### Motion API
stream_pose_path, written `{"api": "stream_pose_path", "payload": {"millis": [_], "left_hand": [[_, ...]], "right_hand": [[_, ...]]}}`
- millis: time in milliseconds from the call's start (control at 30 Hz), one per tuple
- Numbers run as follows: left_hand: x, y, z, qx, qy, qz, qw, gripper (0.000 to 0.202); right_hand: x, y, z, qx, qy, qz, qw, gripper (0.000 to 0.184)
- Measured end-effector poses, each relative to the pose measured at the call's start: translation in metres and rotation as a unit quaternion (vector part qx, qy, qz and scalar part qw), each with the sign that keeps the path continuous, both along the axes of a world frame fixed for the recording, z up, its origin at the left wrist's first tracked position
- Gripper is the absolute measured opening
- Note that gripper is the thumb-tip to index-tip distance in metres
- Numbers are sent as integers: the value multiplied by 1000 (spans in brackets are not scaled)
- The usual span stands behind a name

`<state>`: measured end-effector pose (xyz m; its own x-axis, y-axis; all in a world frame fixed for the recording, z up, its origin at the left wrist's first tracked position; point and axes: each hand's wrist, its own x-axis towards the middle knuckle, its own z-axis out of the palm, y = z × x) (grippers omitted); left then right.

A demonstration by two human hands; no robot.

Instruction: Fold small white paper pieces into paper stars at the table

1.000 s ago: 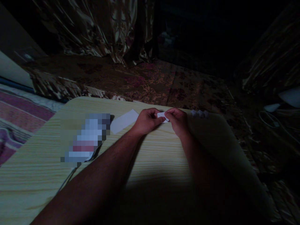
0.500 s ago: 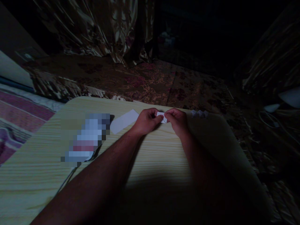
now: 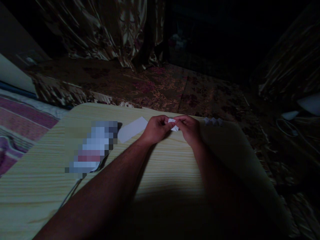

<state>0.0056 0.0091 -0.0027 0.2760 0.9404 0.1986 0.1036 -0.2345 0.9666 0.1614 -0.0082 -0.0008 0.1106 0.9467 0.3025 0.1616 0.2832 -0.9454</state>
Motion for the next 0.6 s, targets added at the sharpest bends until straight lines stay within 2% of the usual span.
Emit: {"api": "stream_pose_path", "payload": {"millis": [300, 600], "left_hand": [[0, 1, 1, -20, -28, -5, 999, 34], [-1, 2, -3, -16, -14, -3, 1000, 35]], "right_hand": [[0, -1, 0, 0, -13, -4, 1000, 16], [-2, 0, -2, 9, -15, -13, 1000, 12]]}}
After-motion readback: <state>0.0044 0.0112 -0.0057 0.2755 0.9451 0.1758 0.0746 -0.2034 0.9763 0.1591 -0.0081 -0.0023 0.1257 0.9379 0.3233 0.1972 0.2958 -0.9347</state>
